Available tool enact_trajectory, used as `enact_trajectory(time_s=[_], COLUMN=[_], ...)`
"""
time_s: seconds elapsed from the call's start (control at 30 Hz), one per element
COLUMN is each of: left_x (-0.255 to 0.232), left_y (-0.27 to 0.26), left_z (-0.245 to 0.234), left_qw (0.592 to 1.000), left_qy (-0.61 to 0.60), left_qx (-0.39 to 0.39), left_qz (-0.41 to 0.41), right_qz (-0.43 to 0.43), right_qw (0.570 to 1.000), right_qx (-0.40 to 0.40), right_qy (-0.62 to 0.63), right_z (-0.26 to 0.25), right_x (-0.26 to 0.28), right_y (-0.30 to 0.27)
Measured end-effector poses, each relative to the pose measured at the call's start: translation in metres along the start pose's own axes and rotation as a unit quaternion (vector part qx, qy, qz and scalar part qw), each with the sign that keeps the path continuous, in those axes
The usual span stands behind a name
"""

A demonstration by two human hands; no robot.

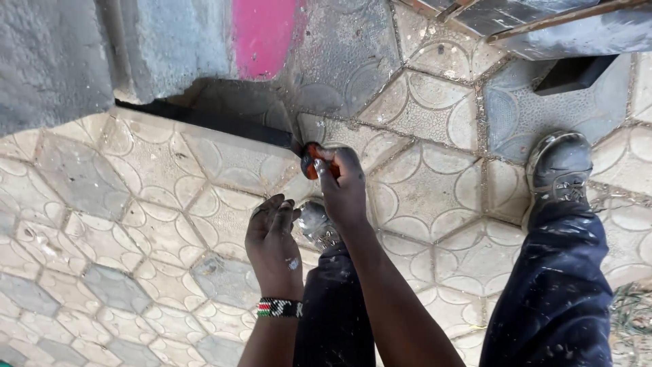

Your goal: Painting a black furniture panel using a sponge brush and black paint

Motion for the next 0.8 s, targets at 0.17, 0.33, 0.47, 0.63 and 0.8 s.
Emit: enact_trajectory(time_s=[0.17,0.33,0.47,0.63,0.8], left_x=[0.001,-0.002,0.005,-0.007,-0.011], left_y=[0.002,0.004,0.008,-0.001,-0.005], left_z=[-0.003,-0.004,-0.004,0.002,0.005], left_qw=[0.999,0.997,0.998,0.998,0.997], left_qy=[0.036,0.064,0.042,0.030,0.027], left_qx=[-0.022,-0.035,-0.047,-0.057,-0.064], left_qz=[-0.015,0.003,0.010,-0.009,-0.024], right_qz=[0.272,0.371,0.182,0.010,-0.015], right_qw=[0.961,0.878,0.901,0.993,0.997], right_qx=[0.022,-0.021,-0.036,-0.078,-0.081], right_qy=[0.054,0.301,0.391,0.092,-0.014], right_z=[0.031,0.034,0.010,-0.021,0.014], right_x=[-0.074,-0.045,0.022,0.107,0.005], right_y=[-0.013,-0.005,0.004,-0.004,0.007])
Point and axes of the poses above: each hand's wrist, its own y-axis towards the middle knuckle, its own z-axis out of the palm, x = y × z, the point moved 7 cm from there along y, towards the middle knuckle, and after that the axes turned 6 degrees about -y, right-handed, at the moved point
